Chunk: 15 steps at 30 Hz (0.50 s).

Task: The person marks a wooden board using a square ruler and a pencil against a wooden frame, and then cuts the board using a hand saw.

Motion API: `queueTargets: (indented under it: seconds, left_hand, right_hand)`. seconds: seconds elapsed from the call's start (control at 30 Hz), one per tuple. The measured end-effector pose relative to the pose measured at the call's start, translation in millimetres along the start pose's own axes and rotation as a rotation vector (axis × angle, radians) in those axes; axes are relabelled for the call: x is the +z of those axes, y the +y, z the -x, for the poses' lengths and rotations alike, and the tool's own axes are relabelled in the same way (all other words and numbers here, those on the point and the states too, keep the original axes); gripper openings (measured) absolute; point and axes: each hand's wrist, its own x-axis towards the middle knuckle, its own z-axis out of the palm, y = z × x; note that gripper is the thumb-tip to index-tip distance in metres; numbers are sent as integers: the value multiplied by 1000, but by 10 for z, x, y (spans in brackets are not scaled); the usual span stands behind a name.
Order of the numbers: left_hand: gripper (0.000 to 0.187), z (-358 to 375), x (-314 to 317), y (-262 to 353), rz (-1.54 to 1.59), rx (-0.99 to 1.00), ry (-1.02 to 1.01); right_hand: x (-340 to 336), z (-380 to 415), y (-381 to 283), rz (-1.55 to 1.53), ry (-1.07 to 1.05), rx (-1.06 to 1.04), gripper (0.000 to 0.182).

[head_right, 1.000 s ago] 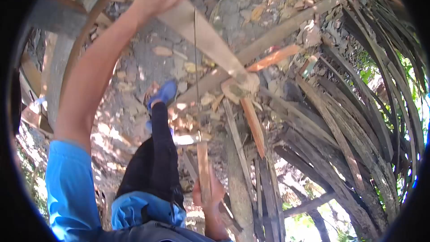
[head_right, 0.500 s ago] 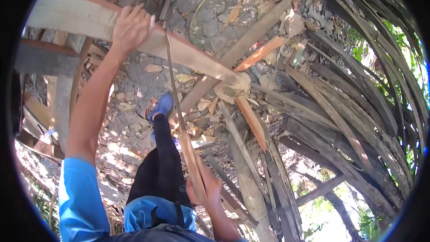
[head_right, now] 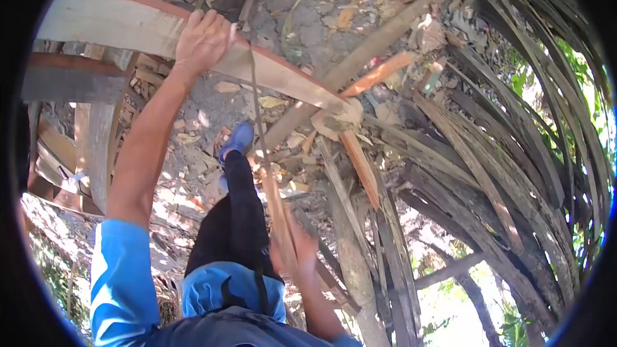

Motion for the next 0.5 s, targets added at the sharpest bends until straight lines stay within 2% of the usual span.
queueTargets:
  seconds: [0.07, 0.13, 0.17, 0.23, 0.27, 0.3, 0.37, 0.4, 0.43, 0.47, 0.5]
  left_hand:
    - [28, 23, 120, -33, 37, 17, 56]
    - [27, 61, 189, -25, 74, 25, 113]
    - [26, 79, 195, -67, 91, 42, 133]
    - [26, 173, 286, -91, 126, 132, 240]
    - [28, 153, 237, -70, 96, 133, 273]
    - [29, 58, 200, -150, 42, 97, 199]
    - [31, 82, 166, -18, -28, 7, 28]
    - [35, 81, 168, -24, -48, 24, 93]
    - [34, 118, 151, -14, -31, 5, 73]
    - [33, 128, 132, -7, -16, -3, 63]
    - [32, 81, 118, -20, -3, 4, 72]
  right_hand:
    - [431, -1077, 222, -23, -61, 23, 62]
    - [860, -2206, 38, -182, 113, -179, 35]
    - [921, -2274, 38, -257, 112, -177, 35]
    - [673, -1635, -106, -285, 120, -83, 37]
    - [404, -1029, -86, -3, 45, -13, 44]
    - [136, -429, -68, 283, -45, 33, 51]
    - [-284, 693, -209, 296, -64, 26, 52]
    - [-276, 713, -249, 179, -46, 36, 50]
    - [-268, 736, -288, 62, -27, 43, 49]
    - [-248, 613, -279, 140, -93, 126, 48]
    - [-21, 168, 1, 123, -109, 145, 41]
